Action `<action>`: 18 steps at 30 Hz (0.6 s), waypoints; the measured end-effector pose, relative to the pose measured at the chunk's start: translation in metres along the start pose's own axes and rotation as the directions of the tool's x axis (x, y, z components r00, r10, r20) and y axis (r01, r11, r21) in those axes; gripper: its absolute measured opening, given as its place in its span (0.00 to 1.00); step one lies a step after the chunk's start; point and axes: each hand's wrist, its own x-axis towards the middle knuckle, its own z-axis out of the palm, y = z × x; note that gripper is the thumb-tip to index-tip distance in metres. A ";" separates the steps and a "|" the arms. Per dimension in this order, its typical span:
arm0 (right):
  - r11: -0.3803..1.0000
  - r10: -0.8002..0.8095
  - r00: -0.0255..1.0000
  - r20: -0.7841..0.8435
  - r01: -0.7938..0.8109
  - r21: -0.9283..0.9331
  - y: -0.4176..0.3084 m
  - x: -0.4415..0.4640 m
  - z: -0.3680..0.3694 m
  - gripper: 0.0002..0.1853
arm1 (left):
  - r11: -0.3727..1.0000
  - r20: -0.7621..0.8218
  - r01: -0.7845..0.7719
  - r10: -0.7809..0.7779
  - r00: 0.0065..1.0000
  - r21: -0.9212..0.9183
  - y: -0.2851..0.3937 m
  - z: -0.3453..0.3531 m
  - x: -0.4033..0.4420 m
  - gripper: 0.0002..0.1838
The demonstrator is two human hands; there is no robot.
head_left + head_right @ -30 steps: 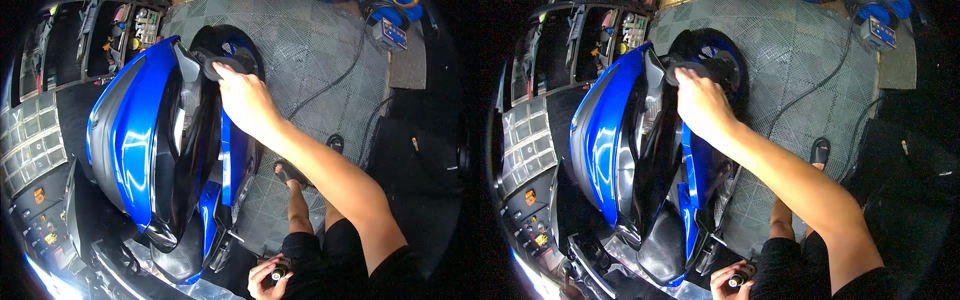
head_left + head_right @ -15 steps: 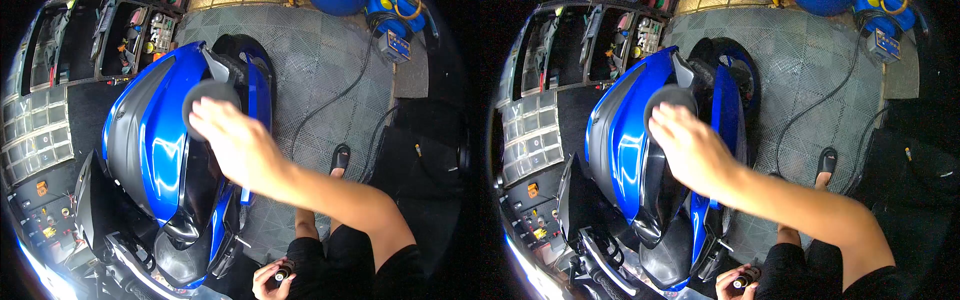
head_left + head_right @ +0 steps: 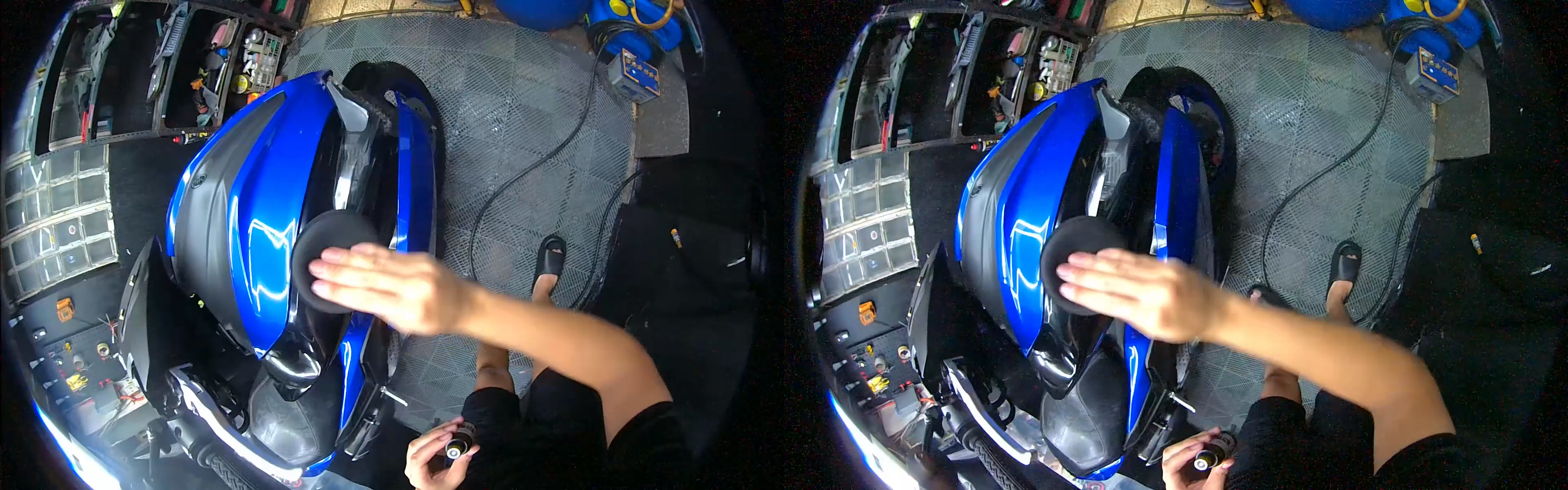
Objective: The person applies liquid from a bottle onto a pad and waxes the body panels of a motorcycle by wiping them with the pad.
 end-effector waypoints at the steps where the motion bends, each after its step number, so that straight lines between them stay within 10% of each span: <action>1: 0.994 -0.108 0.994 0.013 0.108 -0.032 0.025 0.000 -0.013 0.23 | 1.000 -0.013 -0.028 0.028 1.000 0.000 0.002 0.001 0.000 0.29; 5: 0.899 0.427 0.872 -0.238 -0.438 0.005 0.144 0.005 -0.037 0.23 | 0.992 -0.023 -0.125 0.125 0.992 0.007 0.003 0.017 -0.004 0.29; 8: 0.592 0.804 0.593 -0.053 -0.786 0.179 0.135 0.017 -0.092 0.20 | 0.987 -0.008 -0.160 0.160 0.987 -0.015 0.033 0.042 0.008 0.29; 10: 0.717 0.696 0.686 -0.213 -0.646 0.262 0.131 -0.020 -0.105 0.20 | 0.989 0.040 -0.135 0.137 0.990 -0.056 0.052 0.062 0.019 0.28; 14: 0.111 0.993 0.057 -0.101 -0.722 0.682 0.059 -0.121 -0.148 0.27 | 0.971 0.118 -0.224 0.233 0.965 -0.084 0.066 0.105 0.041 0.29; 18: 0.000 0.940 -0.247 -0.236 -0.690 0.723 0.017 -0.221 -0.137 0.32 | 0.967 0.207 -0.231 0.249 0.946 -0.105 0.079 0.126 0.058 0.31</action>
